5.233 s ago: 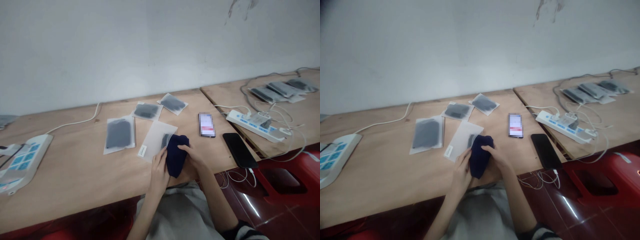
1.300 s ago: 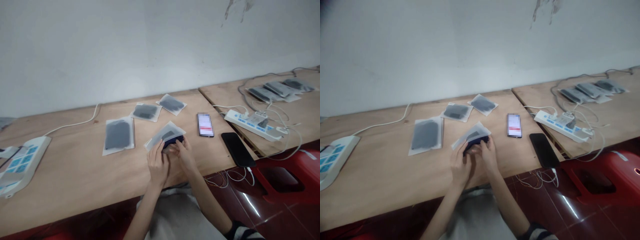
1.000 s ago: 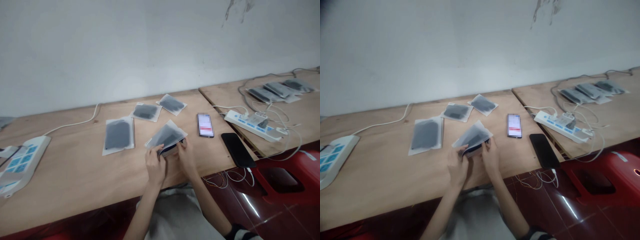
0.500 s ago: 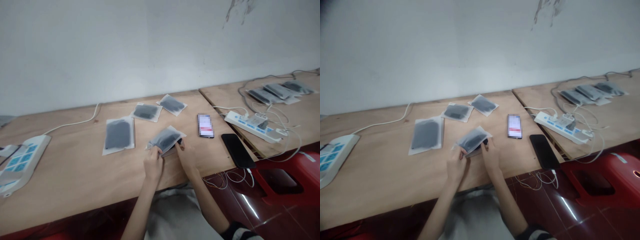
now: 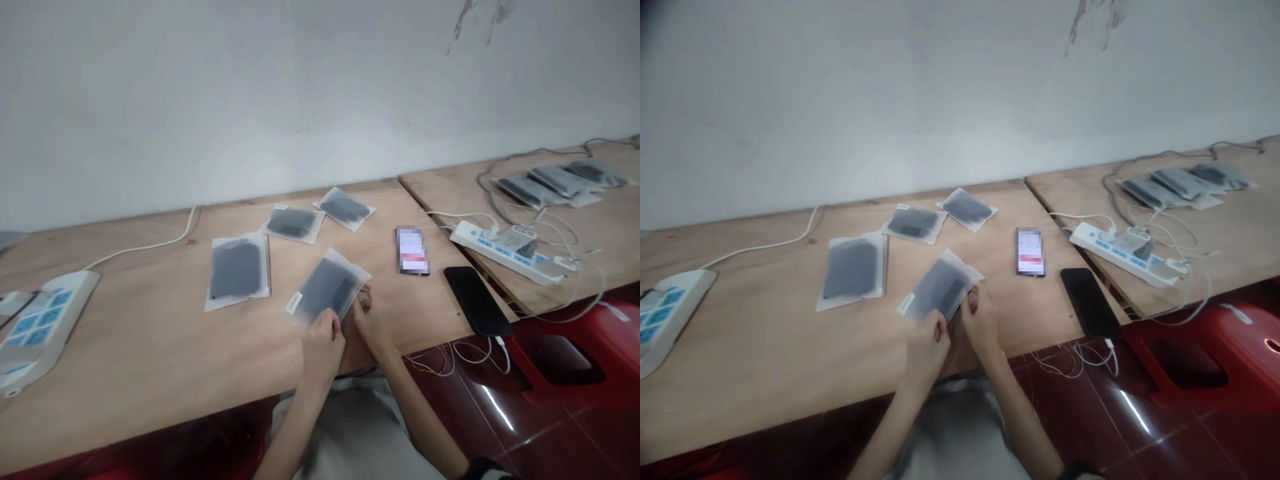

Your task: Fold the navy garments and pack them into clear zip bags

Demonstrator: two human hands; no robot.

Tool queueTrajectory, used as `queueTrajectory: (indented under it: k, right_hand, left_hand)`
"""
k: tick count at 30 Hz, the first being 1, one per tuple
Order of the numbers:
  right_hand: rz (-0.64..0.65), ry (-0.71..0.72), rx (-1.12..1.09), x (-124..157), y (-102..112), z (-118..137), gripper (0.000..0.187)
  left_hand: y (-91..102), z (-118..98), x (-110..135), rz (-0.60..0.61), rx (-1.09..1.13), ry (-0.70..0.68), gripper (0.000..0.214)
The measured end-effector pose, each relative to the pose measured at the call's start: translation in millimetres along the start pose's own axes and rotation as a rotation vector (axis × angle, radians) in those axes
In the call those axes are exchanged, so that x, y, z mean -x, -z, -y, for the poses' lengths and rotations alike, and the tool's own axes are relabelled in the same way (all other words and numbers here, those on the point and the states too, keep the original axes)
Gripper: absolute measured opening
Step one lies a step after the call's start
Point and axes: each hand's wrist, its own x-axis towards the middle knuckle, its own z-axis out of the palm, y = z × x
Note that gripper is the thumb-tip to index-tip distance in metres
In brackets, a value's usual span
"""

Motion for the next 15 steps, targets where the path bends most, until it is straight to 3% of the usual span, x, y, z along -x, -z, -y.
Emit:
queueTrajectory:
  k: [4, 6, 8, 11, 13, 15]
  right_hand:
    - [0.3, 0.045, -0.09, -7, 2, 4, 0.034]
    - [0.373, 0.085, -0.074, -11, 9, 6, 0.035]
    - [0.321, 0.055, -0.081, -12, 17, 6, 0.037]
    - [0.168, -0.158, -0.133, -6, 24, 1, 0.041]
    - [0.129, -0.256, -0.158, 0, 25, -2, 0.044]
    - [0.135, -0.252, -0.145, 4, 23, -3, 0.047]
  left_hand:
    - [1.0, -5, -7, 0.117, 0.02, 0.049, 0.023]
    - [7.7, -9, -9, 0.199, 0.091, 0.06, 0.015]
    - [17.8, -11, -6, 0.234, 0.168, 0.105, 0.006]
    - [34.5, -8, 6, 0.231, 0.253, 0.26, 0.029]
    - [42.3, 0, 14, 0.283, 0.362, 0.43, 0.041]
    - [45.0, 8, 19, 0.355, 0.536, 0.629, 0.043]
